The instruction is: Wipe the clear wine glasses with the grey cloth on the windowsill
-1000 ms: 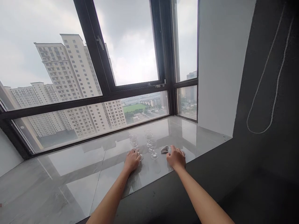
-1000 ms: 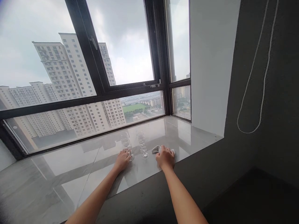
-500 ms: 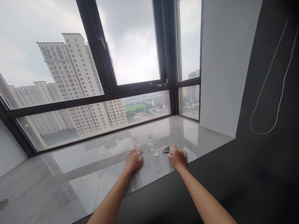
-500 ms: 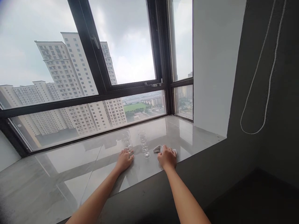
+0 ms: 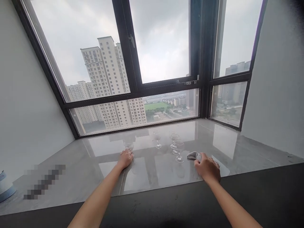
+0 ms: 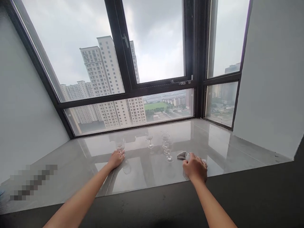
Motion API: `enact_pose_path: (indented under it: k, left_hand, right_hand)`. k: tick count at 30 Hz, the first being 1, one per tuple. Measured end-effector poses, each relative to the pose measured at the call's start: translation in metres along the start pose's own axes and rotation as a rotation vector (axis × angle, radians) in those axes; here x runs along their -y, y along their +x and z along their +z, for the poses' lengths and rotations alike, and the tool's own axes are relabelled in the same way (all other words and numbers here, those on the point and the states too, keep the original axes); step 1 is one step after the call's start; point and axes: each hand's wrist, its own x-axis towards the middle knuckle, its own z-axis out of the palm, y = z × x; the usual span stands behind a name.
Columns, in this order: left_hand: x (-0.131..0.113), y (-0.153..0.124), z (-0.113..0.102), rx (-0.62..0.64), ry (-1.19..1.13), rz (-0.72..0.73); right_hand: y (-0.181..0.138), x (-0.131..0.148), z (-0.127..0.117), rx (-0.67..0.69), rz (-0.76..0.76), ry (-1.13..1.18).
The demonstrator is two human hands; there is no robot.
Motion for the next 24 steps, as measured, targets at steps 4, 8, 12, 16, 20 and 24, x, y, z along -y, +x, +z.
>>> enact_pose_path:
  k: [4,8,12,16,20,24]
  left_hand:
    - [0.057,0.002,-0.010,-0.031,-0.008,-0.148]
    - [0.076,0.003,-0.005,-0.102,-0.046,-0.227]
    - [0.077,-0.001,0.000,-0.168,-0.061,-0.300]
    - [0.077,-0.005,-0.001,-0.186,-0.074,-0.366]
    - [0.075,-0.006,-0.003,-0.210,-0.073,-0.409]
    - [0.072,-0.007,-0.003,-0.234,-0.047,-0.461]
  right_hand:
    - [0.001,-0.002,0.002,0.018,-0.001,-0.007]
    - [-0.001,-0.001,-0.002,0.036,0.004,-0.022]
    - [0.000,-0.001,-0.003,0.063,0.017,-0.024]
    - [0.002,-0.005,0.000,0.097,0.012,-0.006]
    - [0.004,-0.009,0.003,0.120,0.012,0.001]
    - [0.004,-0.010,0.003,0.101,0.004,0.007]
